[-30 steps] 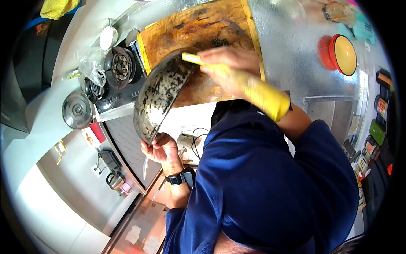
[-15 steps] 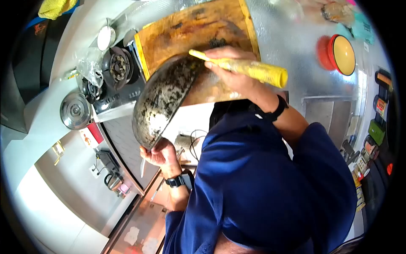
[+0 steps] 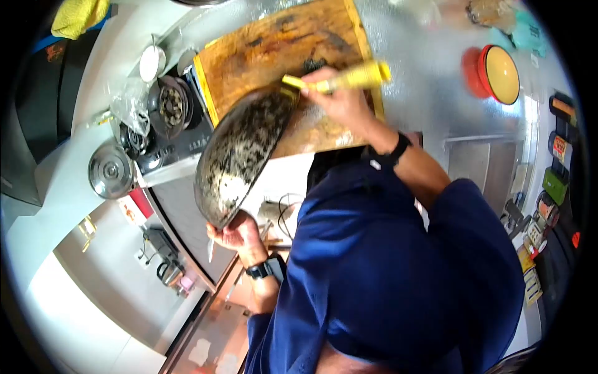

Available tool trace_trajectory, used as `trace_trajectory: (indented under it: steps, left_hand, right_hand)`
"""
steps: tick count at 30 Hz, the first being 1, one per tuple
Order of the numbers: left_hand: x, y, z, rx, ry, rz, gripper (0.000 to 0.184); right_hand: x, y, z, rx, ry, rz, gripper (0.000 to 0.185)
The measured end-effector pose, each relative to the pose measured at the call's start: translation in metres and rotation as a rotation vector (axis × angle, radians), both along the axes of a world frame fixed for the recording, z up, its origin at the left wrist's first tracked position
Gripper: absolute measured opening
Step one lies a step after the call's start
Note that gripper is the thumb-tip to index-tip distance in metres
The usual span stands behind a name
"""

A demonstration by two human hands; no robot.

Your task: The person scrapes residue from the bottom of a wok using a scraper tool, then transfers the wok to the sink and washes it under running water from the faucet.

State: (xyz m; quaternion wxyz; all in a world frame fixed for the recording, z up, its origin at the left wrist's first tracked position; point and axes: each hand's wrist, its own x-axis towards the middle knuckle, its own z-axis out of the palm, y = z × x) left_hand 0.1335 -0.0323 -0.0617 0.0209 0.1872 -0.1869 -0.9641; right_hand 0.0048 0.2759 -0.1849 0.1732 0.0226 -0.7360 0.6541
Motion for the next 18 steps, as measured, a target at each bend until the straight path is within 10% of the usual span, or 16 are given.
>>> trace_trajectory:
  steps: [4,18]
  left_hand:
    - [0.008,-0.004,0.013,0.037,-0.028,0.005,0.032]
    - [-0.011,0.015,0.018,0.097,-0.014,-0.040,0.050]
  right_hand:
    - [-0.001,-0.005,-0.003,-0.222,-0.280,0.090,0.017]
    - [0.017,0.006,0.078,-0.248,-0.047,0.070,0.015]
